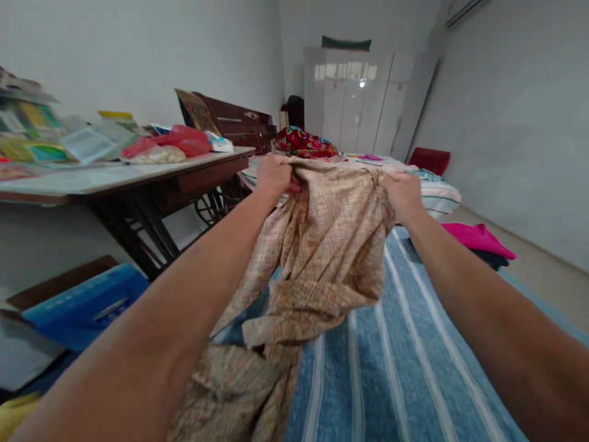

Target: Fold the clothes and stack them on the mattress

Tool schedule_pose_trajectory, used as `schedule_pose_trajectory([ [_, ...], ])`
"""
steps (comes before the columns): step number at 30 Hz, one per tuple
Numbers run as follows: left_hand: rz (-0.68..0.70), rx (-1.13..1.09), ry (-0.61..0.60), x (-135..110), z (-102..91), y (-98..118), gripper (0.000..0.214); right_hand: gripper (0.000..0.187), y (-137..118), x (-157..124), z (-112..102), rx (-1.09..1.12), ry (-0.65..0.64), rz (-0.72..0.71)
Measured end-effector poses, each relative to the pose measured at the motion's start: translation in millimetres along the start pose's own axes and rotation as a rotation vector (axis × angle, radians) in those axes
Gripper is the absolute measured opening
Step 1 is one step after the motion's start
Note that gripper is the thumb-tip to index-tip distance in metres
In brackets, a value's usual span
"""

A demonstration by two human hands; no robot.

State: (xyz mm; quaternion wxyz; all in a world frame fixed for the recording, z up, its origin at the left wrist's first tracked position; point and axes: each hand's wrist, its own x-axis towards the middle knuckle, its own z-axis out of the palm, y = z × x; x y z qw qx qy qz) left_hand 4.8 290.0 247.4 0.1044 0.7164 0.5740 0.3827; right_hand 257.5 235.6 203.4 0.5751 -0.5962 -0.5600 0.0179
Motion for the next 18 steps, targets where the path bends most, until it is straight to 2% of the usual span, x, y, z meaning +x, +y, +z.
schedule_pose_trajectory([
  [2, -0.003, 0.103, -0.026, 7.6, 14.7, -21.4, 0.033, 0.021, -3.2, 6.2, 33.8, -0.297, -0.02, 0.052],
  [4, -0.012, 0.173, -0.081, 1.0, 32.9, -51.3, 0.032, 0.031, -5.6, -14.0, 63.9, -0.489, -0.135, 0.035],
  [6, -0.017, 0.232, -0.183, -16.4, 49.7, -83.4, 0.038, 0.032, -5.7, -52.4, 88.5, -0.557, -0.381, -0.111],
  [7, -0.013, 0.262, -0.248, -27.5, 56.1, -98.4, 0.035, 0.029, -4.8, -74.4, 98.5, -0.543, -0.598, -0.204],
  [9, 0.003, 0.319, -0.371, -51.3, 62.4, -123.8, 0.022, 0.021, -1.6, -115.4, 114.3, -0.501, -0.762, -0.259],
  [11, 0.011, 0.37, -0.455, -75.1, 59.3, -141.7, 0.013, 0.027, 2.6, -145.0, 125.3, -0.457, -0.893, -0.267],
  [12, 0.013, 0.391, -0.484, -86.6, 54.6, -148.1, 0.013, 0.029, 4.9, -154.3, 129.5, -0.44, -0.914, -0.249],
  [15, 0.021, 0.438, -0.551, -120.7, 33.6, -160.4, 0.017, 0.036, 12.6, -164.1, 138.2, -0.419, -0.901, -0.176],
  [18, 0.053, 0.503, -0.619, -153.4, 13.4, -167.3, 0.023, 0.023, 20.3, -162.7, 143.7, -0.392, -0.886, -0.092],
])
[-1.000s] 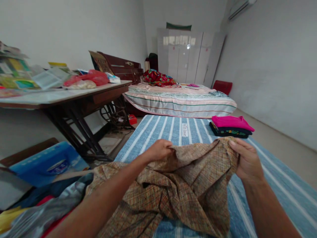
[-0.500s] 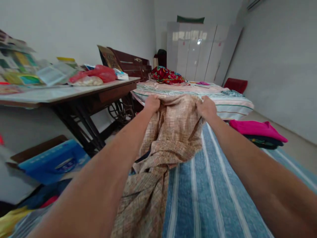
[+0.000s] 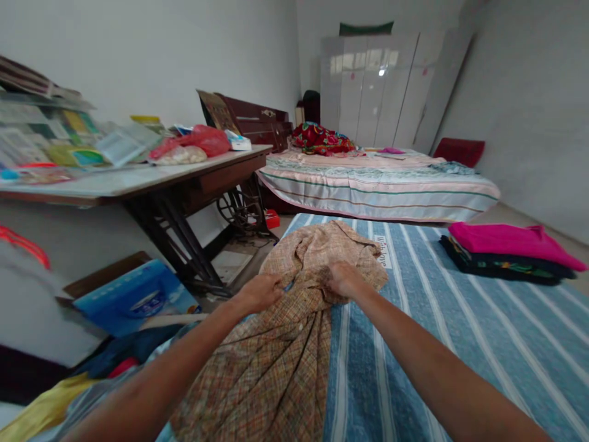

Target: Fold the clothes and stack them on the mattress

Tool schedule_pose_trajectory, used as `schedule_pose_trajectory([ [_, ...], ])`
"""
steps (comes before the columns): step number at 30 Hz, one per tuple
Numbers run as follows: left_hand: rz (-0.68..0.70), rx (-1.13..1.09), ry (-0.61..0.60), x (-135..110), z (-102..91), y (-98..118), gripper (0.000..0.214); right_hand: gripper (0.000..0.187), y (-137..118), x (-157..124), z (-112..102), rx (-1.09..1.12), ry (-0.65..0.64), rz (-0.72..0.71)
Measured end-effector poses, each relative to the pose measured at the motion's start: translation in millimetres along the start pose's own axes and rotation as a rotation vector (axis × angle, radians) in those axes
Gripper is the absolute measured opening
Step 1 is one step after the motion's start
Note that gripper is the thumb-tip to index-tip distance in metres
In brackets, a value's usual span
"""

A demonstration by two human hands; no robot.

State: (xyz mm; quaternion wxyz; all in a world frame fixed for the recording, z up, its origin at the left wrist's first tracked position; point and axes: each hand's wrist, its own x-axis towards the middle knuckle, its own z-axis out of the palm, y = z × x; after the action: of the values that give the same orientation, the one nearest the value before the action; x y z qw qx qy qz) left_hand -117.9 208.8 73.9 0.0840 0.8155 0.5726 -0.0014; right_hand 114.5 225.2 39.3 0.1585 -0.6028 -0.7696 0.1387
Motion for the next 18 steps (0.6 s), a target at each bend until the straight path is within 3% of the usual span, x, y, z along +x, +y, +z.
schedule_pose_trajectory([
  [2, 0.018, 0.005, -0.024, -20.3, 5.5, -2.5, 0.029, 0.012, 3.6, 1.6, 1.5, 0.072, 0.009, 0.023],
  [4, 0.029, -0.04, -0.003, -36.1, 11.0, -2.5, 0.035, 0.013, 7.9, 0.3, -0.4, 0.175, 0.051, 0.026],
  [8, 0.024, -0.129, 0.096, -58.6, 19.9, 1.6, 0.043, 0.006, 30.1, -9.5, -24.9, 0.453, 0.207, 0.02],
  [14, -0.017, -0.089, 0.088, -84.8, 34.6, 10.4, 0.06, 0.02, 106.8, -51.6, -77.4, 0.864, 0.496, 0.183],
  [18, -0.055, -0.05, 0.063, -97.1, 39.2, 23.5, 0.055, 0.019, 154.4, -94.1, -69.5, 0.914, 0.532, 0.35],
])
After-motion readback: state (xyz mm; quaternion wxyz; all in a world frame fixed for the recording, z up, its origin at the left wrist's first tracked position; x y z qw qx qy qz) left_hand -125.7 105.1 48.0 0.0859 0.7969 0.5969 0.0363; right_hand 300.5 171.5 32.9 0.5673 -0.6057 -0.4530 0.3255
